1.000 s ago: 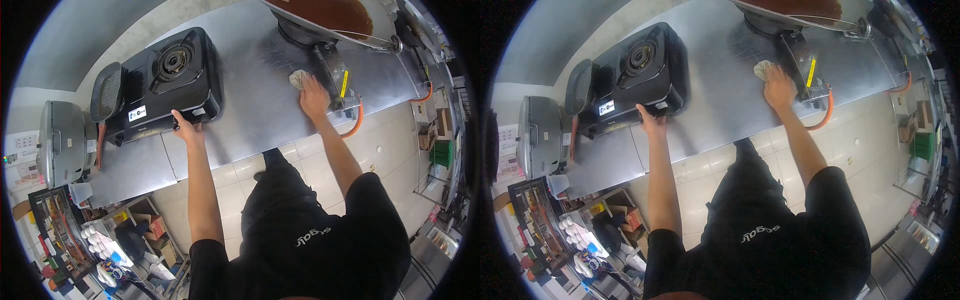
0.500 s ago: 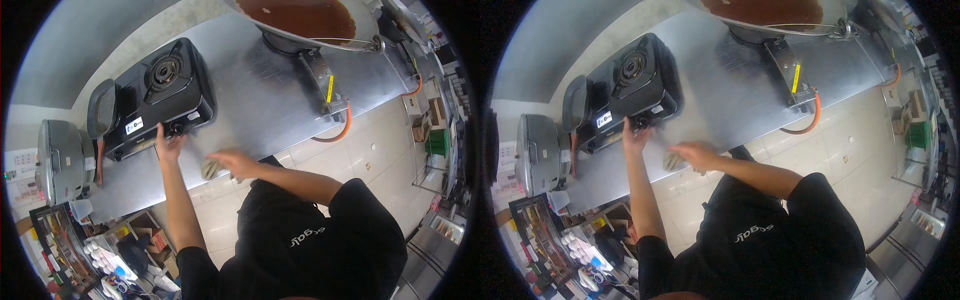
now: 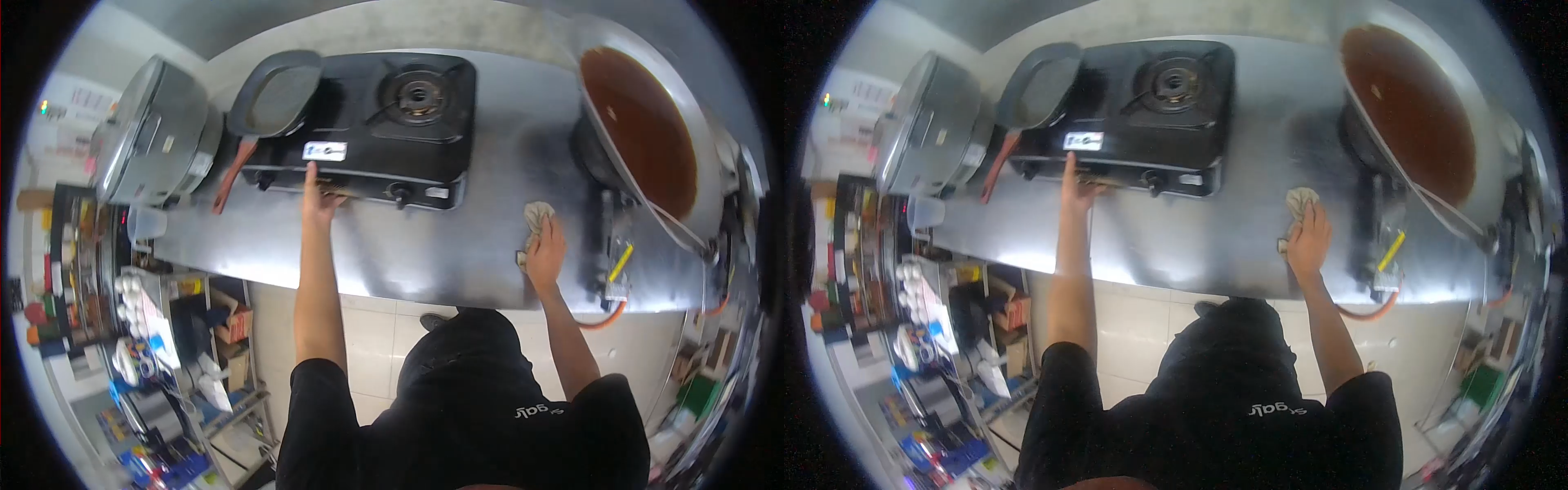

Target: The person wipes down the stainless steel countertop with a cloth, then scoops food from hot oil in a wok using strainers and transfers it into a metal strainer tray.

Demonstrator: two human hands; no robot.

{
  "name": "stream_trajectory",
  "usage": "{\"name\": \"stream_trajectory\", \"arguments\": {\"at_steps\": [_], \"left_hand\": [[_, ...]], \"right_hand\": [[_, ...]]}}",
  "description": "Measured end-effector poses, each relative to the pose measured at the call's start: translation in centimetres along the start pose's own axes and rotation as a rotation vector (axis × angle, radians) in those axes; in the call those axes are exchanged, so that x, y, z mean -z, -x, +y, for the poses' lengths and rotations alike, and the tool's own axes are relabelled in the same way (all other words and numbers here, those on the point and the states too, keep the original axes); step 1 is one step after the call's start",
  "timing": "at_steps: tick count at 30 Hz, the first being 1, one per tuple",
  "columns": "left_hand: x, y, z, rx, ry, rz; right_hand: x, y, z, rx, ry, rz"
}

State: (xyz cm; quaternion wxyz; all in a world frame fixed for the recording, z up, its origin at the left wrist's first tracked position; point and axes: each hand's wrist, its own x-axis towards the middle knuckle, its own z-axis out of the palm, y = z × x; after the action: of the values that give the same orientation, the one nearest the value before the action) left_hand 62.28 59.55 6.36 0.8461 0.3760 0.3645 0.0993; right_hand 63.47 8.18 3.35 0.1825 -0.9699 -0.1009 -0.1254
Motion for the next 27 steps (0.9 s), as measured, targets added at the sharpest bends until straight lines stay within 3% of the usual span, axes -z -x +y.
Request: {"name": "stream_trajectory", "arguments": {"at_steps": [1,3,6,10,12,17,27], "left_hand": [[-0.9,0.5,0.1,0.018,-0.011,0.070],[-2.7,1.3,-0.4,-0.040,0.036,-0.034],[-3.5,-0.5,-2.1,-0.029,0.068,-0.030],[-7.5,-0.1,-3.2,-0.094,0.091,0.200],[-6.9,-2.3,-4.2,-0.077,0.162,0.110],[-11.0,-0.6,-3.9,-0.084,0.152,0.317],[-13.4,0.2,-5.5,-0.081,0.177,0.357]], "right_hand": [[-0.3,-0.6,-0.5,0.028,-0.011,-0.002],[-0.8,-1.5,-1.4,0.082,-0.034,-0.002],[-2.0,-2.5,-2.1,0.142,-0.037,-0.008],[-4.0,-3.4,-2.8,0.243,-0.041,-0.032],[-4.8,-4.0,-3.6,0.295,-0.027,-0.023],[-6.0,-4.9,-6.5,0.337,-0.077,-0.087],[-8.7,-6.1,-14.0,0.504,-0.142,-0.218]]}}
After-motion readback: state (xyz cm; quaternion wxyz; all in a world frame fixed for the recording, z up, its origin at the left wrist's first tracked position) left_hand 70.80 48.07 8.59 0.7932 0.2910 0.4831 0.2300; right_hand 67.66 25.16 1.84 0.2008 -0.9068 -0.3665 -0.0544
